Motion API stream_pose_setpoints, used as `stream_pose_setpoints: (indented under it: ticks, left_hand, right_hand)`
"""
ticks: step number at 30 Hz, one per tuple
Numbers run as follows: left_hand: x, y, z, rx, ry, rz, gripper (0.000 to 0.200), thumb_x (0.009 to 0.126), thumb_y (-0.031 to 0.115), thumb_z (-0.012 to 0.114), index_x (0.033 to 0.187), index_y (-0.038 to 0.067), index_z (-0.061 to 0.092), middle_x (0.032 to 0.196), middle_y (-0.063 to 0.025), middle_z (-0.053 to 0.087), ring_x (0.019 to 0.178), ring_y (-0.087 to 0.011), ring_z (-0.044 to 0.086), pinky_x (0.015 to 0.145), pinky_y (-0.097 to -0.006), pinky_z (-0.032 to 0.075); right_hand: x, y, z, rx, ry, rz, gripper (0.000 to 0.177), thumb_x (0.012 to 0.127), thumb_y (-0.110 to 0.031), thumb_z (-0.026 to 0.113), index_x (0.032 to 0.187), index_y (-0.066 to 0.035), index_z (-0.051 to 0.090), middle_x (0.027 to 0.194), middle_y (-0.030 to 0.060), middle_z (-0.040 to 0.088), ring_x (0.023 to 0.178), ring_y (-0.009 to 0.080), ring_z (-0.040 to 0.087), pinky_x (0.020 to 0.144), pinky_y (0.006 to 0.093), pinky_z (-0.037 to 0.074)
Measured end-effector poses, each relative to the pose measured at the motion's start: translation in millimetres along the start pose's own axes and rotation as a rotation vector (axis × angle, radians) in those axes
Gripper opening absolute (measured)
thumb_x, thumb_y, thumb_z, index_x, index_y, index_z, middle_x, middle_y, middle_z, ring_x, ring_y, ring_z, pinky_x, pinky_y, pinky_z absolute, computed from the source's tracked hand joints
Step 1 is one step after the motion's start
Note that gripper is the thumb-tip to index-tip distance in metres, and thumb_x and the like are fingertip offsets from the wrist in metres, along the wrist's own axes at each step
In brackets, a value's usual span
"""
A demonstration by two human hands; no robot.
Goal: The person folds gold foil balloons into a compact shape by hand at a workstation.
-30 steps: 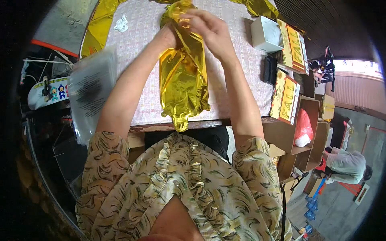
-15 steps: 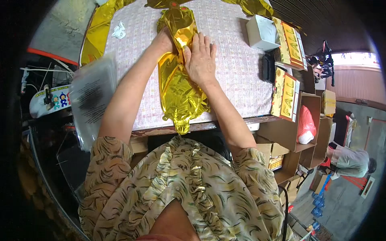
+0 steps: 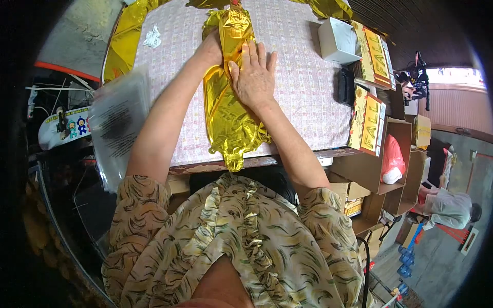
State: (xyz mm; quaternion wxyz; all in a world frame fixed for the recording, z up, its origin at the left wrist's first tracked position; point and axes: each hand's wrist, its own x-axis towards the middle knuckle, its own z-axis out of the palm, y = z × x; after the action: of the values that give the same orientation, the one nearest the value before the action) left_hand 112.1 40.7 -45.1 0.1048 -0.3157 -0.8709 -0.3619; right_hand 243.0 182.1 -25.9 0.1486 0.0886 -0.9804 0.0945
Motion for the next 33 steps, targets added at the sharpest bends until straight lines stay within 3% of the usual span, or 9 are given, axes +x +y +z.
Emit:
stream_pose_setpoints:
  ticks: [12,18,20,21,23,24,26,30,33]
  left_hand:
    - [6,6,-20,0.154,-0.138,0.017,0.043,0.095,0.025,0.066,0.134,0.007,0.062,0.139,-0.0162,0.063,0.129,-0.0349,0.057,0.108,-0.0413,0.046]
    - [31,-1,-57,-0.27,0.006,-0.279,0.035,0.092,0.033,0.074,0.115,0.007,0.072,0.108,-0.0107,0.076,0.098,-0.022,0.07,0.089,-0.034,0.053]
    - [43,10,-83,-0.024,0.309,-0.511,0.025,0.097,0.016,0.06,0.116,0.004,0.069,0.113,-0.0233,0.07,0.108,-0.0405,0.066,0.091,-0.044,0.053]
    - [50,11,-88,-0.022,0.304,-0.511,0.025,0.097,0.016,0.06,0.116,0.004,0.069,0.113,-0.0233,0.07,0.108,-0.0405,0.066,0.091,-0.044,0.053]
    - [59,13,-94,0.129,0.569,-0.052,0.024,0.09,0.013,0.066,0.111,0.005,0.071,0.1,-0.0228,0.072,0.091,-0.0383,0.071,0.081,-0.0428,0.057]
    - [61,14,-86,0.131,0.568,-0.055,0.024,0.09,0.013,0.066,0.111,0.005,0.071,0.1,-0.0228,0.072,0.091,-0.0383,0.071,0.081,-0.0428,0.057]
    - [69,24,-58,-0.164,0.006,-0.025,0.026,0.084,0.012,0.072,0.109,0.004,0.072,0.093,-0.0233,0.071,0.079,-0.0339,0.071,0.074,-0.0434,0.057]
    - [59,60,-48,0.101,-0.153,0.018,0.018,0.087,0.012,0.073,0.102,0.003,0.074,0.086,-0.0181,0.073,0.069,-0.0247,0.068,0.065,-0.0381,0.054]
    - [65,12,-9,-0.056,-0.361,-0.11,0.033,0.087,0.034,0.08,0.101,0.005,0.073,0.091,-0.0076,0.075,0.082,-0.0184,0.069,0.074,-0.0333,0.053]
  right_hand:
    - [-1,-5,0,-0.05,-0.017,0.016,0.074,0.108,-0.052,0.035,0.157,0.003,0.033,0.165,0.0198,0.031,0.155,0.0375,0.023,0.125,0.0614,0.009]
    - [0,-5,1,-0.034,-0.011,0.029,0.074,0.108,-0.053,0.036,0.157,0.002,0.033,0.166,0.0189,0.031,0.155,0.0364,0.022,0.125,0.0605,0.008]
    - [-1,-6,-2,-0.03,-0.027,0.029,0.074,0.108,-0.053,0.035,0.157,0.002,0.033,0.166,0.0184,0.031,0.156,0.036,0.022,0.125,0.0602,0.008]
    - [-2,-5,-1,-0.027,-0.028,0.034,0.074,0.108,-0.053,0.035,0.157,0.002,0.033,0.166,0.0184,0.031,0.156,0.036,0.022,0.125,0.0602,0.008]
    - [-1,-5,0,-0.043,-0.03,0.03,0.074,0.108,-0.053,0.035,0.158,0.001,0.032,0.166,0.0181,0.03,0.156,0.0354,0.021,0.125,0.0602,0.008]
    - [0,-6,-1,-0.041,-0.032,0.029,0.074,0.108,-0.053,0.035,0.158,0.001,0.032,0.166,0.0181,0.03,0.156,0.0354,0.021,0.125,0.0602,0.008]
    - [0,-8,-4,-0.049,-0.047,0.039,0.074,0.108,-0.053,0.035,0.159,0.001,0.03,0.166,0.0181,0.03,0.156,0.0348,0.021,0.125,0.0601,0.009]
    - [0,-8,-2,-0.037,-0.042,0.045,0.075,0.107,-0.053,0.036,0.159,0.001,0.029,0.166,0.0181,0.03,0.156,0.0348,0.021,0.125,0.0602,0.01]
    - [-1,-7,0,-0.034,-0.006,0.036,0.075,0.107,-0.053,0.036,0.159,0.001,0.029,0.166,0.0182,0.03,0.156,0.0351,0.022,0.125,0.0605,0.011]
